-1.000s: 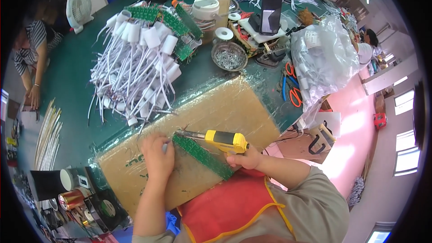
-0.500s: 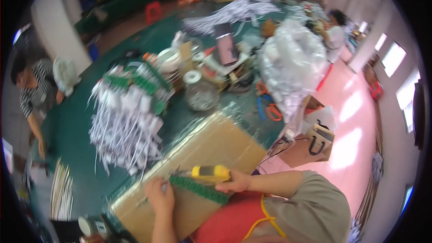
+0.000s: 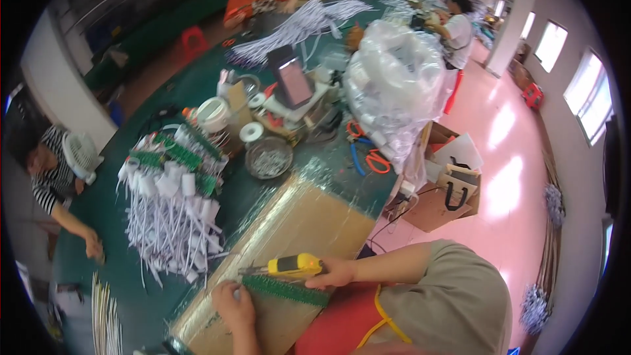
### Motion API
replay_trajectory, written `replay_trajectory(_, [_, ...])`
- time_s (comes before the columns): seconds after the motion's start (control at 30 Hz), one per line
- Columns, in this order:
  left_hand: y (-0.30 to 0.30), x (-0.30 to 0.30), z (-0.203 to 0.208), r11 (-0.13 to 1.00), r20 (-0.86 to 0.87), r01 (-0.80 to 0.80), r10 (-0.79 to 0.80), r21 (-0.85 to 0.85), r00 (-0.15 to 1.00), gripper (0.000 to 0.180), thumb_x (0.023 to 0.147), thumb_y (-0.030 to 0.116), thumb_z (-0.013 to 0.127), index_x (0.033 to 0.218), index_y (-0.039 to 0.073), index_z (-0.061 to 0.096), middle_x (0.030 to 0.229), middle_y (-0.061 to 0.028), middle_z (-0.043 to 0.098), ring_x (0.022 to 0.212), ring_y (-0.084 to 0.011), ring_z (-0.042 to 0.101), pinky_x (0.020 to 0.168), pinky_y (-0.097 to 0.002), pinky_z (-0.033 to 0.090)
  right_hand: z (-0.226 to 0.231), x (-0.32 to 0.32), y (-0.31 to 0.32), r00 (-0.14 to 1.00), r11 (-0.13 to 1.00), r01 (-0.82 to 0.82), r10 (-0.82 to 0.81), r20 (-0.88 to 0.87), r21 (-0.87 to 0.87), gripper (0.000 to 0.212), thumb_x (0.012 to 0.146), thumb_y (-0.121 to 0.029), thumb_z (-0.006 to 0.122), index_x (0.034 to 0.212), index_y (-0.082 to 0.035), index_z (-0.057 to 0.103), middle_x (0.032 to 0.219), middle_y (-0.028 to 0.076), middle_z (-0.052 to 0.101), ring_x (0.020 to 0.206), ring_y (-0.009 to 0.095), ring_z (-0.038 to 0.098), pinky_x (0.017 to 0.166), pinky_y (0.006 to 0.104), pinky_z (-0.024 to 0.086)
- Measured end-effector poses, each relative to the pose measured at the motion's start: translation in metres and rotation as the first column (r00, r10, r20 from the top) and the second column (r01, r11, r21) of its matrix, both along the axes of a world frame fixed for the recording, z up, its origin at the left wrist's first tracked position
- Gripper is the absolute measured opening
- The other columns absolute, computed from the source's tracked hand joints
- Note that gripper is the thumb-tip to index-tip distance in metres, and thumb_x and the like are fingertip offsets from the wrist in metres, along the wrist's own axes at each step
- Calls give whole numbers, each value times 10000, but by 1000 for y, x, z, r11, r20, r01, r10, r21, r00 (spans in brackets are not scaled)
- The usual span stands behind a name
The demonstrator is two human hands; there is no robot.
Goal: The person assembles lighting components by soldering wires to a circuit board and attaching bulb sockets to the circuit board with a soldering iron.
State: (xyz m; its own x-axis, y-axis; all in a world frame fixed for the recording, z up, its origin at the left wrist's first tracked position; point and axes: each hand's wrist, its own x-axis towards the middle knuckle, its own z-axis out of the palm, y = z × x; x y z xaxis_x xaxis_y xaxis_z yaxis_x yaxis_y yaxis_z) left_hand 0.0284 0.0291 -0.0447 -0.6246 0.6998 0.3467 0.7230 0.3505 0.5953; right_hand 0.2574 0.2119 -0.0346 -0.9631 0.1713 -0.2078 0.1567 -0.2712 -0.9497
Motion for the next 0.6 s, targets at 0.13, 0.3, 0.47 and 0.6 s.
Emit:
replay_trajectory(0.13, [5,2,2,1000,-40,-18,18,-10,999,113,738,56,676,831,45,615,993,-140,647,978,-352,578,892,-453,427,-3,5,0,998,997,62,-63,-19,-39,301,916,-273,695,1104,-74,570,771,-23,552,645,74,511,575,245,425])
replay_trajectory(0.3, [2,0,1,1000,-20,-11,11,13,1000,113,734,60,681,827,48,617,993,-128,649,978,-345,578,897,-445,422,-10,2,2,997,999,30,-31,-67,-13,276,914,-234,694,1099,-73,569,776,-21,553,647,77,514,575,248,426])
replay_trajectory(0.47, [1,-1,0,999,-11,-4,4,33,1000,113,736,62,680,827,36,618,991,-132,644,975,-346,576,886,-441,431,0,2,-2,997,996,73,-74,-34,-50,147,907,-120,682,968,-45,571,763,16,561,665,104,542,614,261,450])
replay_trajectory(0.6, [0,0,1,999,-4,-11,11,33,1000,109,739,60,679,824,27,619,989,-137,643,969,-348,576,876,-439,439,-2,2,-2,996,995,83,-85,-38,-52,133,907,-117,678,957,-44,578,761,17,563,669,104,544,616,258,451])
